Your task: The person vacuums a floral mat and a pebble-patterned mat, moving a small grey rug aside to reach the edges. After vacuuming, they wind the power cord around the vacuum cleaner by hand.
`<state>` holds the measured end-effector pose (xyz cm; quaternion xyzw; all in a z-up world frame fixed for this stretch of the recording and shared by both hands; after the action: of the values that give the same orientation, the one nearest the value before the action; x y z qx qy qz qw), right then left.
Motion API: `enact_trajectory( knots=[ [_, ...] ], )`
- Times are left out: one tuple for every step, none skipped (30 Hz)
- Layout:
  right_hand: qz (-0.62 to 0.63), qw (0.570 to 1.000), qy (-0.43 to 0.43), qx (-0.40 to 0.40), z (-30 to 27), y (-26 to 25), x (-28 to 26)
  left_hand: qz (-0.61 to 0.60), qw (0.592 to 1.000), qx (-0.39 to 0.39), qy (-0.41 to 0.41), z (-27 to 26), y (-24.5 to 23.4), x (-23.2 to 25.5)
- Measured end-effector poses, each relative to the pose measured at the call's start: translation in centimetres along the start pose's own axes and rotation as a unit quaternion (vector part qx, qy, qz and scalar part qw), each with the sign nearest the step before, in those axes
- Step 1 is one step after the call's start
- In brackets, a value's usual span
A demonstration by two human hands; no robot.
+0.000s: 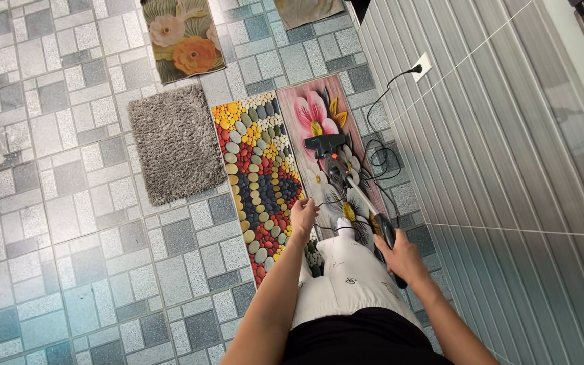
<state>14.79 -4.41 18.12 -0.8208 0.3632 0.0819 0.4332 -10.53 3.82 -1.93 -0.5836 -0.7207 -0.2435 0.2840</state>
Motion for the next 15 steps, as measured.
enact_trajectory(
  knots=[
    [0.031, 0.999, -0.018, 0.005, 0.5, 0.0, 0.4, -0.031, 0.999, 0.008, 0.000, 0.2, 0.1, 0.3],
    [0.061, 0.998, -0.034, 0.009, 0.9, 0.0, 0.9, -0.063, 0.998, 0.017, -0.003, 0.3, 0.2, 0.3],
    [0.058, 0.998, -0.034, 0.006, 1.8, -0.4, 0.7, -0.065, 0.998, 0.019, -0.005, 0.8, 0.6, -0.2],
    [0.078, 0.996, -0.033, -0.005, 2.4, -0.6, 0.5, -0.091, 0.995, 0.026, -0.008, 1.0, 0.7, -0.8],
    [0.097, 0.995, -0.032, -0.016, 3.0, -0.7, 0.3, -0.116, 0.993, 0.034, -0.012, 1.2, 0.9, -1.5],
    [0.097, 0.995, -0.033, -0.018, 4.2, -1.2, 0.0, -0.116, 0.993, 0.036, -0.012, 1.3, 1.2, -1.9],
    [0.096, 0.994, -0.050, -0.009, 5.4, -1.7, -0.5, -0.125, 0.991, 0.040, -0.013, 1.4, 1.5, -2.2],
    [0.095, 0.993, -0.067, -0.001, 6.5, -2.2, -0.9, -0.133, 0.990, 0.044, -0.015, 1.4, 1.7, -2.7],
    [0.096, 0.993, -0.067, -0.004, 7.8, -2.7, -1.0, -0.132, 0.990, 0.047, -0.016, 1.0, 2.0, -2.7],
    [0.084, 0.993, -0.081, -0.003, 9.2, -3.2, -1.4, -0.134, 0.989, 0.047, -0.029, 0.7, 2.4, -2.6],
    [0.072, 0.993, -0.096, -0.003, 10.7, -3.8, -1.7, -0.136, 0.989, 0.048, -0.042, 0.5, 2.9, -2.4],
    [0.071, 0.993, -0.099, -0.004, 12.2, -4.2, -1.9, -0.138, 0.988, 0.051, -0.040, 0.8, 3.5, -2.5],
    [0.063, 0.992, -0.106, -0.004, 13.8, -4.7, -2.2, -0.148, 0.987, 0.052, -0.037, 1.1, 4.1, -2.5],
    [0.053, 0.992, -0.113, -0.005, 15.3, -5.1, -2.3, -0.159, 0.985, 0.055, -0.034, 1.3, 4.8, -2.7],
    [0.050, 0.992, -0.116, -0.008, 16.1, -5.6, -2.7, -0.163, 0.984, 0.058, -0.034, 1.2, 5.6, -2.9]
  ],
)
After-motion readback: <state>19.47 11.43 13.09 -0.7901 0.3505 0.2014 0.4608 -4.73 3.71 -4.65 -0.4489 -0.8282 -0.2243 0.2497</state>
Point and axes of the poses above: each hand's wrist, its own z-axis towards the middle knuckle, its own y-axis out of the palm, x = y × z, the point moved 4 cm from there along z, towards the middle knuckle, and after that the axes turned 6 degrees about -y, right-handed, at the moved point
